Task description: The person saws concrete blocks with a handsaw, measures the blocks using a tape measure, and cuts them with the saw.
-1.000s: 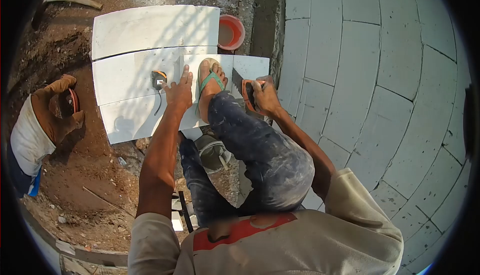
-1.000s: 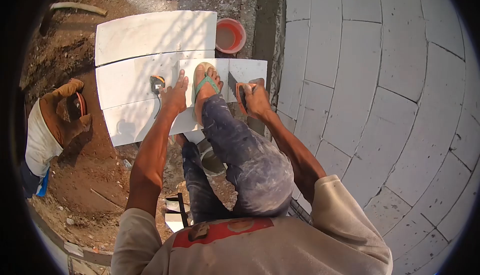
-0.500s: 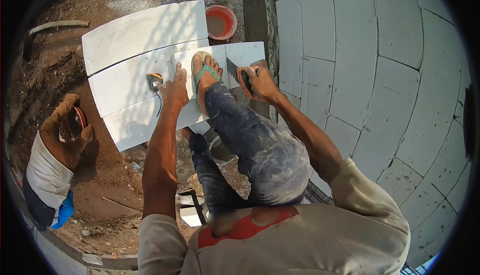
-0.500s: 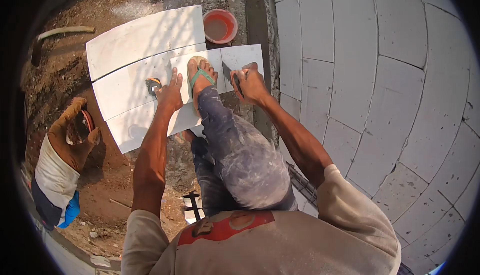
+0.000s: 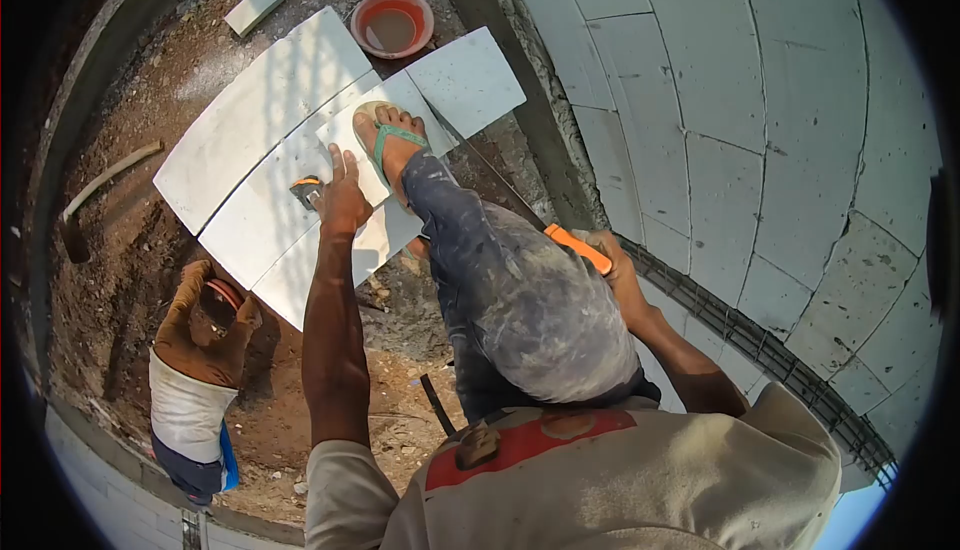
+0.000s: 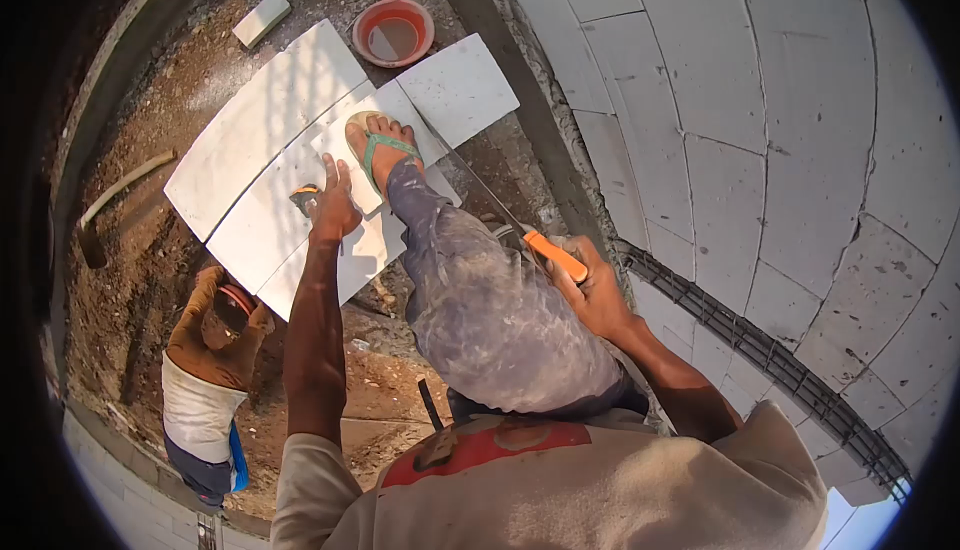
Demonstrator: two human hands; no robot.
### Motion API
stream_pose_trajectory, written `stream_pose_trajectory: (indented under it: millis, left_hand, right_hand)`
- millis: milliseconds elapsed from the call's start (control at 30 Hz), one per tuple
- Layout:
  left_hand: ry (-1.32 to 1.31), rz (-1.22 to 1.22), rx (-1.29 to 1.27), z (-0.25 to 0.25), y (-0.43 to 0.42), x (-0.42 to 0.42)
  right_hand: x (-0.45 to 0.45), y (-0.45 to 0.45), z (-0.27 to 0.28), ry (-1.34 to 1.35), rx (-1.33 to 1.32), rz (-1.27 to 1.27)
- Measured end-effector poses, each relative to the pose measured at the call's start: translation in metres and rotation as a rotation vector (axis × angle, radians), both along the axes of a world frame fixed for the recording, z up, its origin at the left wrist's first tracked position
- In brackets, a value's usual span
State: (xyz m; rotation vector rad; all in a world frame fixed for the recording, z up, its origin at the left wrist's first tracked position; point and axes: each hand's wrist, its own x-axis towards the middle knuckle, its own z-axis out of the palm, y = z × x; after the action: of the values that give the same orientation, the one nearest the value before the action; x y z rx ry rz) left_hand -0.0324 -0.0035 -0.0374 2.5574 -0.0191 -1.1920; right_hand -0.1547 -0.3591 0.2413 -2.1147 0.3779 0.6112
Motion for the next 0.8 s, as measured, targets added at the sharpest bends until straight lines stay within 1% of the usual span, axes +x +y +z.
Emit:
stream_pose_trajectory:
  millis: [67, 100, 133, 167, 200, 233, 267, 300, 333, 367, 400, 433, 500, 533, 600, 633, 667, 700, 733, 767, 800]
  left_hand:
    - [-0.006, -0.007, 0.004, -0.003, -0.001, -0.003]
    - [-0.009, 0.011, 0.001, -0.005, -0.004, -0.002]
    - [0.033, 0.016, -0.005, 0.001, -0.003, 0.002]
    - [0.033, 0.003, 0.003, 0.001, 0.002, 0.008]
    - [-0.010, -0.005, 0.032, -0.003, 0.000, 0.007]
    - [-0.049, -0.015, 0.065, 0.001, -0.002, -0.003]
    - [0.005, -0.027, 0.068, -0.001, -0.001, 0.000]
    - [0.036, -0.065, 0.095, -0.010, 0.002, 0.004]
    - [0.041, -0.067, 0.088, -0.006, 0.004, -0.001]
    - [0.032, -0.059, 0.076, -0.003, 0.001, 0.003]
    - [0.019, -0.056, 0.071, -0.005, -0.001, 0.010]
    - [0.033, -0.046, 0.055, -0.004, 0.000, 0.007]
    - [0.049, -0.030, 0.039, -0.007, -0.002, 0.002]
    - [0.038, -0.028, 0.045, -0.007, -0.004, 0.003]
    - [0.042, -0.034, 0.055, -0.006, -0.006, -0.003]
    - [0.061, -0.047, 0.074, -0.002, -0.007, 0.000]
    - [0.070, -0.056, 0.092, -0.001, -0.007, 0.005]
    - [0.085, -0.056, 0.085, -0.002, -0.010, -0.007]
    - [0.093, -0.052, 0.081, -0.002, -0.008, -0.021]
    - [0.045, -0.052, 0.081, -0.007, -0.005, 0.001]
    - [0.071, -0.074, 0.091, -0.018, -0.001, 0.004]
  right_hand:
    - [0.047, 0.015, -0.070, 0.020, 0.069, 0.029]
    - [0.086, 0.038, -0.117, 0.125, 0.032, -0.055]
    - [0.111, 0.049, -0.177, -0.075, -0.100, 0.013]
    - [0.123, 0.055, -0.192, -0.074, -0.093, 0.000]
    - [0.124, 0.052, -0.195, -0.042, -0.131, 0.006]
    - [0.116, 0.050, -0.183, -0.004, -0.165, 0.012]
    - [0.103, 0.042, -0.163, -0.031, -0.053, 0.012]
    - [0.064, 0.029, -0.125, -0.044, 0.057, 0.011]
    - [0.022, 0.013, -0.089, 0.063, 0.098, -0.042]
    - [-0.008, 0.010, -0.046, -0.015, 0.098, -0.111]
    - [-0.033, -0.001, -0.011, 0.064, 0.041, -0.084]
    - [-0.042, -0.001, -0.002, 0.067, 0.039, -0.092]
    - [-0.048, -0.003, 0.002, -0.006, -0.020, -0.005]
    - [-0.034, 0.000, -0.032, -0.006, 0.002, -0.016]
    - [0.035, 0.027, -0.137, 0.054, 0.067, -0.066]
    - [0.072, 0.044, -0.178, 0.068, -0.111, -0.020]
    - [0.088, 0.050, -0.195, 0.065, -0.111, -0.085]
    - [0.083, 0.046, -0.196, 0.084, -0.121, -0.138]
    - [0.062, 0.040, -0.171, 0.100, -0.125, -0.137]
    - [0.061, 0.039, -0.134, 0.109, -0.013, -0.109]
    - [0.038, 0.032, -0.108, 0.135, 0.100, -0.078]
